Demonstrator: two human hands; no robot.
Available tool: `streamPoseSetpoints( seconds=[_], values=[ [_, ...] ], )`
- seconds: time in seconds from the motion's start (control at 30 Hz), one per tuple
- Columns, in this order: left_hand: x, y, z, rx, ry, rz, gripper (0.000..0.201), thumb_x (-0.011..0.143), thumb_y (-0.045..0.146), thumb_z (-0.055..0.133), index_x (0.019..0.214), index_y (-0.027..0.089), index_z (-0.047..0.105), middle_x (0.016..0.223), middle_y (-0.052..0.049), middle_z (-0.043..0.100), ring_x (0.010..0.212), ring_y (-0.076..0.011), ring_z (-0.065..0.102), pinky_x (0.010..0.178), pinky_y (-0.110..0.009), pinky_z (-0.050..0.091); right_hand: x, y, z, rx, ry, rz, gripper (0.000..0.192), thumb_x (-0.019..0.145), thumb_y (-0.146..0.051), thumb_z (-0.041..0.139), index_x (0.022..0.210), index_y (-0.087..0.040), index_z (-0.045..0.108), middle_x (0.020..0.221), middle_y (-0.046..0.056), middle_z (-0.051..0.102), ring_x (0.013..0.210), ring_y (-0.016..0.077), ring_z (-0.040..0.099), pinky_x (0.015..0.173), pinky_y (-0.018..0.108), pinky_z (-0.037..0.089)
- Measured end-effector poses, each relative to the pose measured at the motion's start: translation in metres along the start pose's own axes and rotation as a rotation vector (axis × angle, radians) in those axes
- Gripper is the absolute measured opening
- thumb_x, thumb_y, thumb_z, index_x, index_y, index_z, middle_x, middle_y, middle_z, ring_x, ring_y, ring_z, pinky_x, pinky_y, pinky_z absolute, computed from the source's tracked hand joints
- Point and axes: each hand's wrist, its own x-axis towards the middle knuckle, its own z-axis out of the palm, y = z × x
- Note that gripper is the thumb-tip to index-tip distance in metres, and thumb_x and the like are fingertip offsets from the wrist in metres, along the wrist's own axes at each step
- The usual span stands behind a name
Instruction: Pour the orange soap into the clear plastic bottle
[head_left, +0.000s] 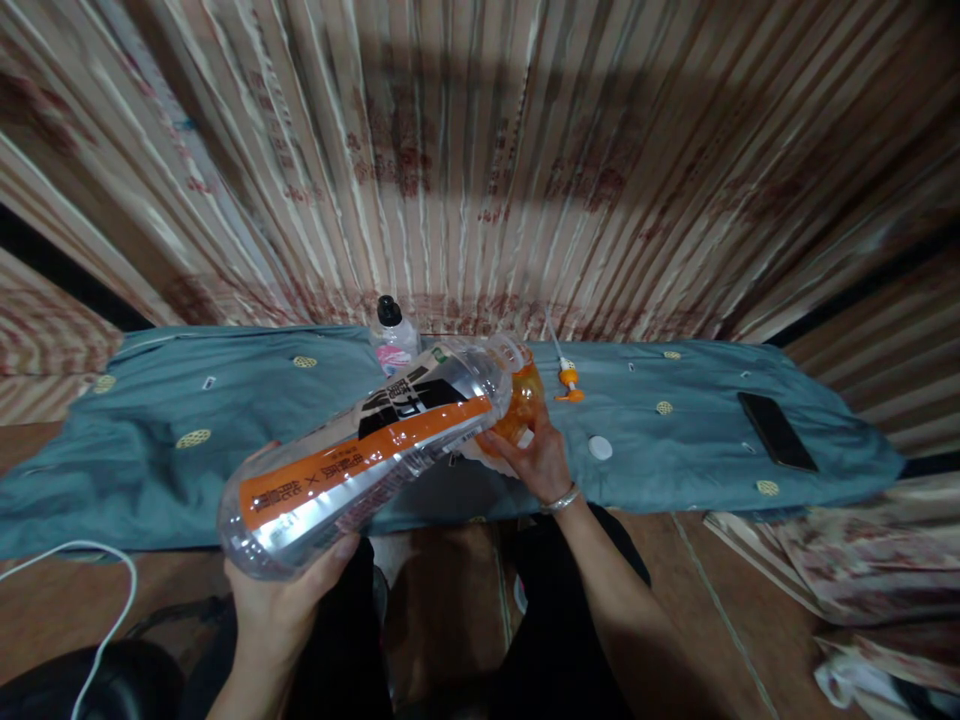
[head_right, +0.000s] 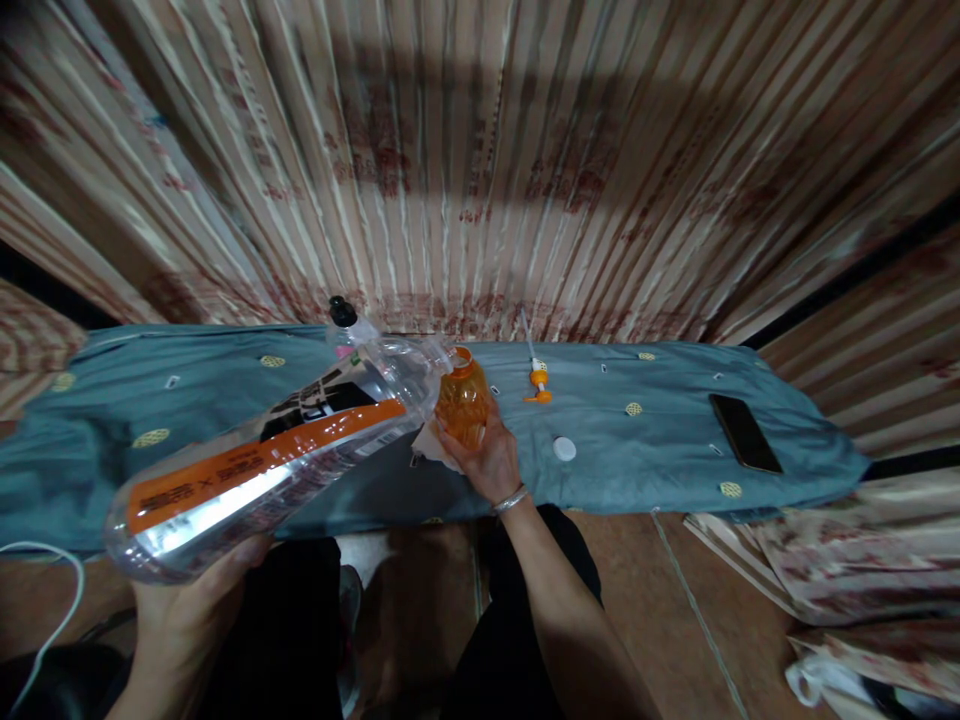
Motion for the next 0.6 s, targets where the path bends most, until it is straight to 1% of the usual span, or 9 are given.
streamPoseSetpoints(
  seconds=[0.1,0.2,0.37,0.5,0.6],
  values=[
    [0.000,0.003,-0.002,-0.094,-0.009,-0.072,0.099,0.057,0.058,0.110,0.143,0.026,0.073,0.136,-0.013,0.081,0.138,-0.0460,0.076,0.133,-0.067,0.050,0.000,0.000,0.000,0.005,0.011,-0.002,0.089,0.086,-0.063,0.094,0.159,-0.021,0.064,0.128,0.015,0.089,0.118,0.0433,0.089,0.102,0.057,0.072],
    [0.000,0.005,-0.003,-0.079,-0.013,-0.082,0.099,0.057,0.057,0.110,0.143,0.026,0.073,0.138,-0.012,0.080,0.140,-0.0480,0.075,0.135,-0.069,0.048,0.000,0.003,0.000,0.006,0.017,-0.006,0.089,0.086,-0.063,0.094,0.160,-0.024,0.064,0.129,0.013,0.090,0.119,0.0427,0.088,0.103,0.057,0.072],
    [0.001,0.008,-0.003,-0.055,-0.022,-0.052,0.096,0.059,0.056,0.108,0.143,0.026,0.072,0.138,-0.013,0.080,0.146,-0.0503,0.071,0.136,-0.072,0.046,0.000,0.004,0.000,-0.004,0.010,-0.005,0.090,0.086,-0.064,0.093,0.159,-0.020,0.064,0.123,0.015,0.090,0.113,0.0441,0.089,0.101,0.060,0.072],
    [0.001,0.014,0.000,-0.070,-0.003,-0.064,0.088,0.057,0.053,0.107,0.135,0.028,0.074,0.129,-0.009,0.082,0.140,-0.0474,0.075,0.135,-0.070,0.047,0.001,0.002,0.001,0.009,0.012,-0.012,0.087,0.086,-0.064,0.093,0.158,-0.022,0.065,0.122,0.014,0.090,0.113,0.0439,0.089,0.102,0.060,0.072],
    [0.001,0.017,0.002,-0.094,0.011,-0.075,0.085,0.054,0.049,0.108,0.130,0.028,0.075,0.127,-0.008,0.082,0.132,-0.0443,0.078,0.135,-0.068,0.048,0.001,0.001,0.001,0.007,0.020,-0.004,0.087,0.086,-0.063,0.094,0.157,-0.022,0.066,0.122,0.014,0.090,0.114,0.0443,0.089,0.102,0.060,0.072]
  ],
)
